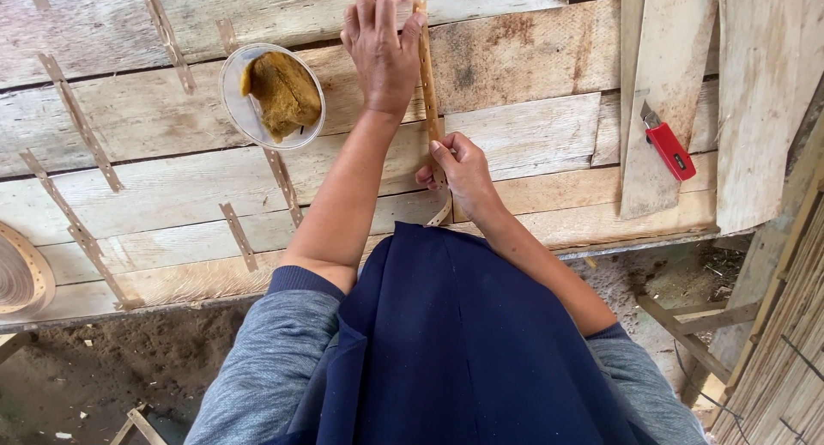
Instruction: The person unrolls a coiled strip of woven material and repeatedly places individual strips onto a wooden workbench, pressing them flat. The person handles the strips one at a time, aligning them vertically on the bench surface.
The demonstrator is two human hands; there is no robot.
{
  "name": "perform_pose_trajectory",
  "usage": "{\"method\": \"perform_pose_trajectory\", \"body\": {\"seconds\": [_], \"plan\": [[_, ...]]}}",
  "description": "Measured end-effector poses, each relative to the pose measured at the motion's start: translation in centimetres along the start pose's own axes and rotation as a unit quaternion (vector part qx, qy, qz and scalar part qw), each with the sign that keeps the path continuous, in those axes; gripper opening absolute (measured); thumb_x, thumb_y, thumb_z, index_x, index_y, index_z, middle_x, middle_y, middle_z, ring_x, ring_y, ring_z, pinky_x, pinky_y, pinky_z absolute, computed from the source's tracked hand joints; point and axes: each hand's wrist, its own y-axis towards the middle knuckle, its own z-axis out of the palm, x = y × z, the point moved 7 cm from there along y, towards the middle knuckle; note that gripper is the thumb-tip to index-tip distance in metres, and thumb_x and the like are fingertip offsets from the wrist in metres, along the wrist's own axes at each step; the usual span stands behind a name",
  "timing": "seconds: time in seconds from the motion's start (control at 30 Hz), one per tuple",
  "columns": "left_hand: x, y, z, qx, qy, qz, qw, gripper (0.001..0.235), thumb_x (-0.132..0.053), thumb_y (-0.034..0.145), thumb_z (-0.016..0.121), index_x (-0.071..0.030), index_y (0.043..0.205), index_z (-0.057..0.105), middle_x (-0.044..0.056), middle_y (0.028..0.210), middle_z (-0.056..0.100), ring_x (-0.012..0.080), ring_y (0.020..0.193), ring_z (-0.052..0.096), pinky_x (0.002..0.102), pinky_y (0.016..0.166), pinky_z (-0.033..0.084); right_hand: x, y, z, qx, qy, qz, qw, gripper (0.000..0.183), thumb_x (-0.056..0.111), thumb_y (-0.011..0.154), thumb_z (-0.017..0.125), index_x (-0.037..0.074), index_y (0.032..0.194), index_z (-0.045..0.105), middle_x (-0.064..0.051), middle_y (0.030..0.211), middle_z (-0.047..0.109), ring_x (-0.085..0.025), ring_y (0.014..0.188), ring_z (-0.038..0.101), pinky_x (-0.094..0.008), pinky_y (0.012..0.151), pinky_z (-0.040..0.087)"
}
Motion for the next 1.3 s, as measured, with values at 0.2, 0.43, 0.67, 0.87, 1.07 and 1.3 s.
{"method": "perform_pose_trajectory", "body": {"seconds": [0.2,0.43,0.67,0.87,1.07,1.3], "plan": [[-0.3,-0.6,-1.7,-0.067,-0.174,0.104,0.977,0.022,0.0,0.086,0.073,-0.022,0.091,0.072,-0.01,0.104,0.071,0.0156,0.108,0.055,0.033,0.095,0.032,-0.1,0.2,0.1,-0.007,-0.005,-0.003,1.0,0.021,0.018,0.106,0.055,0.008,0.089,0.047,-0.023,0.07,0.071,-0.026,0.06,0.068,-0.03,0.05,0.049],[-2.4,-1.4,-1.5,0.026,0.01,0.154,0.988,0.026,-0.013,0.09,0.078,-0.022,0.115,0.077,-0.006,0.122,0.076,0.0213,0.14,0.035,0.053,0.107,0.019,-0.7,0.6,-0.1,-0.01,0.022,0.005,1.0,0.02,0.016,0.105,0.056,0.006,0.089,0.048,-0.024,0.069,0.071,-0.028,0.055,0.066,-0.032,0.048,0.045],[-2.7,-1.8,-2.1,0.102,0.04,0.146,0.983,0.032,-0.025,0.102,0.069,-0.019,0.134,0.067,-0.007,0.139,0.064,0.0257,0.147,0.012,0.072,0.11,-0.015,-0.3,0.1,0.1,-0.025,0.009,0.013,1.0,0.02,0.016,0.105,0.056,0.008,0.088,0.047,-0.023,0.069,0.07,-0.027,0.06,0.067,-0.031,0.05,0.047],[-2.3,-2.3,-1.5,0.177,0.097,0.132,0.971,0.045,-0.031,0.107,0.067,-0.025,0.149,0.054,-0.014,0.153,0.048,0.0309,0.145,-0.007,0.076,0.103,-0.02,-0.1,0.1,0.0,-0.02,0.013,-0.013,1.0,0.024,0.015,0.105,0.055,0.007,0.084,0.046,-0.023,0.069,0.071,-0.027,0.057,0.066,-0.032,0.05,0.047],[-2.3,-2.7,-1.2,0.216,0.127,0.114,0.961,0.05,-0.027,0.108,0.066,-0.026,0.155,0.048,-0.018,0.159,0.036,0.0372,0.144,-0.01,0.079,0.103,-0.017,0.3,0.1,0.3,-0.042,-0.022,-0.019,0.999,0.026,0.014,0.104,0.057,0.008,0.08,0.048,-0.021,0.062,0.069,-0.024,0.053,0.067,-0.03,0.047,0.047],[-2.0,-2.6,-0.6,0.297,0.163,0.072,0.938,0.063,-0.041,0.108,0.068,-0.031,0.161,0.035,-0.022,0.163,0.024,0.0384,0.144,-0.014,0.079,0.104,-0.017,-0.1,0.3,-0.1,-0.067,-0.07,0.0,0.995,0.03,0.019,0.101,0.06,0.012,0.075,0.046,-0.018,0.059,0.07,-0.022,0.054,0.074,-0.027,0.045,0.05]]}}
